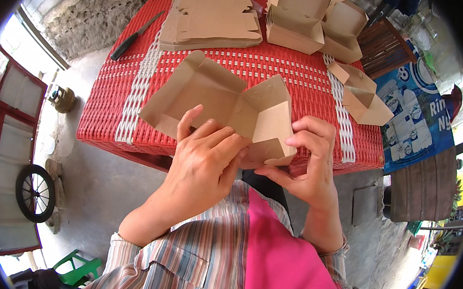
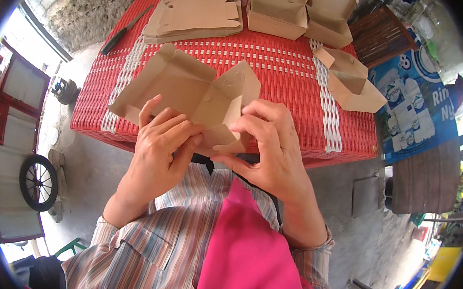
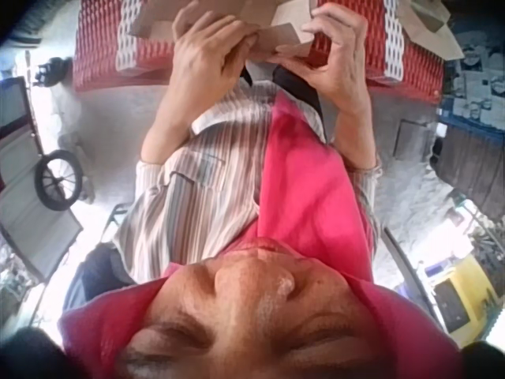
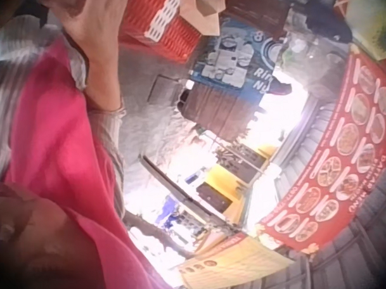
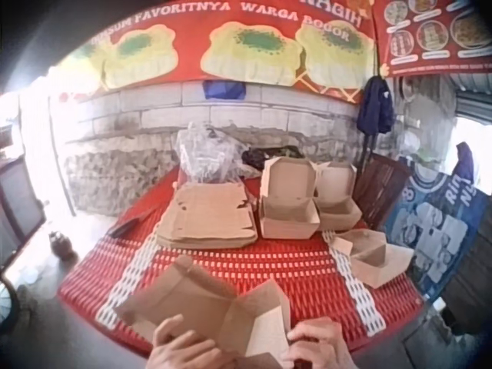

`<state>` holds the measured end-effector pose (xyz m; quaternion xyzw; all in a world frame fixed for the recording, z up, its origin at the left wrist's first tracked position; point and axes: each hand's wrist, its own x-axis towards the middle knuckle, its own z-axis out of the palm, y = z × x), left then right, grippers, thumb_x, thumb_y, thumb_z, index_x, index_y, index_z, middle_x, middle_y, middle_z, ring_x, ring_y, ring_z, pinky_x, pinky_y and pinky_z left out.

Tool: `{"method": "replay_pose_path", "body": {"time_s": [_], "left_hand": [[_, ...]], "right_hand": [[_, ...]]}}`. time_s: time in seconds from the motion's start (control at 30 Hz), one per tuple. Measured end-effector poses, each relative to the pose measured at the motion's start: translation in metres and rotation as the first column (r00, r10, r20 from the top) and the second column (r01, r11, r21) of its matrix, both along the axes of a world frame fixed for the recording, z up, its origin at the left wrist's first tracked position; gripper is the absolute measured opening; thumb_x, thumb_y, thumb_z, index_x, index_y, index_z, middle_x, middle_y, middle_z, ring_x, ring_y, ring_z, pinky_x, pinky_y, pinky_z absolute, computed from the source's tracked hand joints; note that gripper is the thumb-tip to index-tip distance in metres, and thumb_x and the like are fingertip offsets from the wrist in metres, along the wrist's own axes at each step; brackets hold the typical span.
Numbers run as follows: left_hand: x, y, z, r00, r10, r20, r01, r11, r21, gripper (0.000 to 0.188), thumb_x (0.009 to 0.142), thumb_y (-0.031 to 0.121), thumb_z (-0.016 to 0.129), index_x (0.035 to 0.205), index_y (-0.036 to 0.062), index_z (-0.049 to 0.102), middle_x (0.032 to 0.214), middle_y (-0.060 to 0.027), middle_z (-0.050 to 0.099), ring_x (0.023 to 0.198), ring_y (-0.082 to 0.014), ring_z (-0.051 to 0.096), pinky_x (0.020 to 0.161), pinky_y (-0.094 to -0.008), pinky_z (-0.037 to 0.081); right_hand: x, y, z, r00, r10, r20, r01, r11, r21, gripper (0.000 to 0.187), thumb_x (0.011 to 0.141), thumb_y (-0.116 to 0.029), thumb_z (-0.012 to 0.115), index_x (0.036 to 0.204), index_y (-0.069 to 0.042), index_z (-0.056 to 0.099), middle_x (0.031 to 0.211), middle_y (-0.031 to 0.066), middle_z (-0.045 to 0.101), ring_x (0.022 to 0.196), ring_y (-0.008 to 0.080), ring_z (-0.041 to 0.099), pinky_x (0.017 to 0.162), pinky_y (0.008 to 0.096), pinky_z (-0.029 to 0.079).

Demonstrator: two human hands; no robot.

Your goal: The person assembles small cardboard boxes by hand on a red woven table. They fold flat cardboard pieces along pre-scored lines, tuck flaps into slots, and secure the structure to form finished boxes. The person handles multiple units sequentially, placing completed boxes on the table.

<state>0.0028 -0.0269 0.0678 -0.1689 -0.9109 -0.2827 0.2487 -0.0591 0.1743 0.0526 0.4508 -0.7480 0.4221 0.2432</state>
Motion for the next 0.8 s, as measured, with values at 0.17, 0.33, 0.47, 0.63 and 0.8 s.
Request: {"method": "replay_pose_path", "body": {"time_s": [0.17, 0.33, 0.47, 0.63, 0.8], "left_hand": [[0.002, 0.003, 0.006, 0.999, -0.024, -0.039, 0.027, 0.998, 0.059, 0.008, 0.082, 0.004, 0.066, 0.091, 0.0056, 0.066, 0.077, -0.0032, 0.061, 0.075, -0.0206, 0.057, 0.102, -0.0438, 0.031], [0.005, 0.005, 0.018, 1.0, -0.02, -0.001, 0.02, 0.995, 0.101, 0.009, 0.083, 0.004, 0.066, 0.092, 0.0061, 0.067, 0.075, -0.0028, 0.06, 0.073, -0.02, 0.056, 0.098, -0.0423, 0.034], [0.005, 0.007, 0.024, 1.0, -0.03, 0.009, 0.029, 0.994, 0.101, 0.008, 0.082, 0.003, 0.065, 0.089, 0.0068, 0.065, 0.074, -0.0025, 0.06, 0.071, -0.0205, 0.055, 0.094, -0.0417, 0.034], [0.004, 0.006, 0.028, 0.998, -0.053, 0.019, 0.051, 0.994, 0.1, 0.006, 0.083, 0.003, 0.064, 0.087, 0.0072, 0.062, 0.073, -0.0023, 0.059, 0.07, -0.0215, 0.053, 0.093, -0.042, 0.033], [0.004, 0.004, 0.028, 0.997, -0.074, 0.028, 0.07, 0.989, 0.127, 0.005, 0.084, 0.003, 0.063, 0.088, 0.0073, 0.062, 0.074, -0.0025, 0.058, 0.071, -0.0222, 0.053, 0.095, -0.0423, 0.032]], "right_hand": [[0.0, -0.001, -0.007, 0.982, -0.124, -0.142, 0.107, 0.987, -0.124, 0.062, 0.067, -0.013, 0.087, 0.119, -0.006, 0.054, 0.117, 0.0143, 0.056, 0.097, 0.0293, 0.058, 0.077, 0.0397, 0.052], [-0.002, 0.003, -0.006, 0.936, -0.087, -0.341, 0.033, 0.986, -0.161, 0.043, 0.076, -0.001, 0.078, 0.113, -0.004, 0.058, 0.105, 0.0168, 0.061, 0.082, 0.028, 0.062, 0.067, 0.0364, 0.054], [-0.002, -0.006, -0.01, 0.894, -0.158, -0.42, 0.056, 0.968, -0.245, 0.029, 0.071, -0.001, 0.076, 0.099, -0.009, 0.072, 0.107, 0.0129, 0.058, 0.086, 0.0251, 0.06, 0.063, 0.0291, 0.052], [0.0, -0.008, -0.008, 0.896, -0.185, -0.405, 0.085, 0.964, -0.252, 0.028, 0.071, -0.001, 0.076, 0.098, -0.009, 0.074, 0.107, 0.0112, 0.057, 0.088, 0.0264, 0.059, 0.065, 0.0305, 0.052], [-0.004, -0.01, -0.01, 0.89, -0.192, -0.413, 0.088, 0.963, -0.257, 0.028, 0.07, 0.001, 0.074, 0.097, -0.008, 0.075, 0.106, 0.0117, 0.057, 0.089, 0.0277, 0.059, 0.068, 0.0333, 0.052]]}}
